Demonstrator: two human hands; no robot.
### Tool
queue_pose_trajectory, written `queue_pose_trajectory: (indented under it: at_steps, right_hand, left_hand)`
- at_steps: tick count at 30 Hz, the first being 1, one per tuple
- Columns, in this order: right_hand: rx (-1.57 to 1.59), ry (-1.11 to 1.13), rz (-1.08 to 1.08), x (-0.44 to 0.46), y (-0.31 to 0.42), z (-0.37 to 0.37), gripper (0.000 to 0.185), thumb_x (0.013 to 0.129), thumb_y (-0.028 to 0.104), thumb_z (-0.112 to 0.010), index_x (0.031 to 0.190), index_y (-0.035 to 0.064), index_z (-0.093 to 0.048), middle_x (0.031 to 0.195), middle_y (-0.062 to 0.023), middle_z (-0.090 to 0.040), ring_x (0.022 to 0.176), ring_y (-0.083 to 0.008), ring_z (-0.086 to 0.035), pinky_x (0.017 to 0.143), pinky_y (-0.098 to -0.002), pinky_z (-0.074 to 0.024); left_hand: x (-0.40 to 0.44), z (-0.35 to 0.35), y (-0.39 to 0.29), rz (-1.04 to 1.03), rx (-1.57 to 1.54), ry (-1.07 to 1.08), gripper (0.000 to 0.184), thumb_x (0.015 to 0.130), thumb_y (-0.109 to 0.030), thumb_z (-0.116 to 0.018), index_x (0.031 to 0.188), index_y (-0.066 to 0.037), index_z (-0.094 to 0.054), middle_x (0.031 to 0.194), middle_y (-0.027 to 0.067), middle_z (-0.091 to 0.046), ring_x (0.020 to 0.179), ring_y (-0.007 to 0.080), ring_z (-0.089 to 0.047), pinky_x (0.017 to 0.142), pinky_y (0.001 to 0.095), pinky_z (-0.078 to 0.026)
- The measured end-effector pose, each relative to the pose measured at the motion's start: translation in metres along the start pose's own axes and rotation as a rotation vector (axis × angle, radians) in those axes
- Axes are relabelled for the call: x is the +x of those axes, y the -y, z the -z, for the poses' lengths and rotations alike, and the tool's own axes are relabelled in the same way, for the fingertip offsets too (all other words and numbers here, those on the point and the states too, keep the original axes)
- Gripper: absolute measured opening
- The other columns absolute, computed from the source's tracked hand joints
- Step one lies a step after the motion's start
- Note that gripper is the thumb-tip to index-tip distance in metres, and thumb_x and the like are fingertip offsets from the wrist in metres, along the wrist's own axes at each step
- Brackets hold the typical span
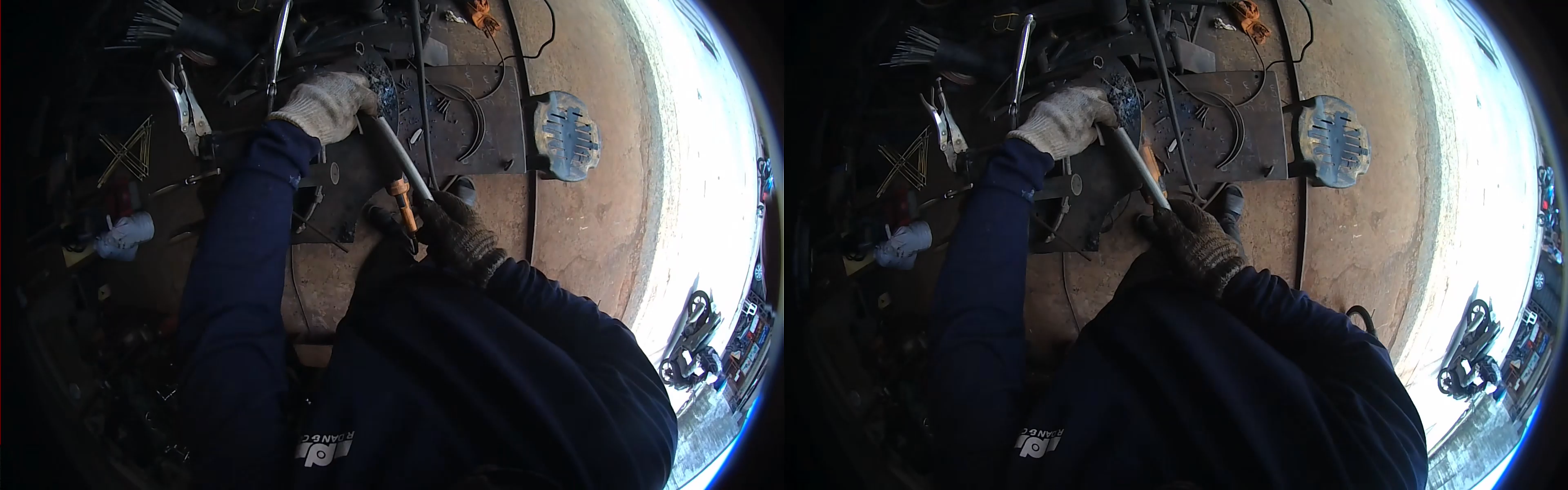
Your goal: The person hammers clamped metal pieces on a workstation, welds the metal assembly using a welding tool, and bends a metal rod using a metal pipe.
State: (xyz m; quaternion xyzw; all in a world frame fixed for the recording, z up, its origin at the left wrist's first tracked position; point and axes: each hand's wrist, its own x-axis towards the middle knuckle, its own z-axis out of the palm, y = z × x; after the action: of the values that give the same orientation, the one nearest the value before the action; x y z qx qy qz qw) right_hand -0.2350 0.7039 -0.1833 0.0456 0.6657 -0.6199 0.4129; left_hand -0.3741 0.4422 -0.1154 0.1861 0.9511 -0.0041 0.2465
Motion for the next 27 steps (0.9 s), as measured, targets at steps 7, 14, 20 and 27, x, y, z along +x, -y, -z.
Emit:
queue_pose_trajectory:
  at_steps: [7,14,20,27]
  right_hand:
    - [-0.015,0.066,-0.223,-0.004,0.041,0.034,0.055,0.101,0.046,-0.055,0.137,0.0043,-0.055,0.099,-0.0125,-0.069,0.075,-0.0160,-0.067,0.060,-0.0302,-0.0553]
    - [-0.687,0.145,0.510,0.011,0.016,0.053,0.043,0.094,0.018,-0.065,0.135,0.0071,-0.058,0.089,-0.0073,-0.064,0.074,-0.0165,-0.066,0.059,-0.0333,-0.0555]
    - [-0.855,-0.008,0.805,0.010,0.007,0.043,0.039,0.094,0.016,-0.065,0.132,0.0083,-0.061,0.084,-0.0046,-0.061,0.064,-0.0124,-0.062,0.057,-0.0326,-0.0534]
    - [0.102,-0.167,-0.186,-0.024,0.027,-0.022,0.042,0.102,0.033,-0.057,0.132,0.0036,-0.060,0.087,-0.0052,-0.065,0.071,-0.0116,-0.063,0.057,-0.0264,-0.0516]
  left_hand:
    - [0.000,-0.010,0.006,-0.070,0.015,-0.067,0.035,0.086,-0.009,-0.067,0.118,-0.022,-0.072,0.118,0.0042,-0.065,0.115,0.0269,-0.062,0.100,0.0384,-0.054]
    - [0.001,0.015,-0.009,0.001,0.066,0.084,0.039,0.085,-0.010,-0.072,0.122,-0.020,-0.070,0.127,0.0053,-0.064,0.121,0.0284,-0.061,0.104,0.0391,-0.052]
    - [0.012,0.003,0.001,-0.047,0.087,0.071,0.042,0.084,-0.010,-0.073,0.124,-0.020,-0.069,0.130,0.0052,-0.064,0.123,0.0291,-0.060,0.106,0.0400,-0.050]
    - [0.006,0.004,-0.002,-0.081,0.136,0.057,0.039,0.087,-0.004,-0.065,0.122,-0.021,-0.071,0.132,0.0061,-0.064,0.124,0.0288,-0.060,0.105,0.0418,-0.050]
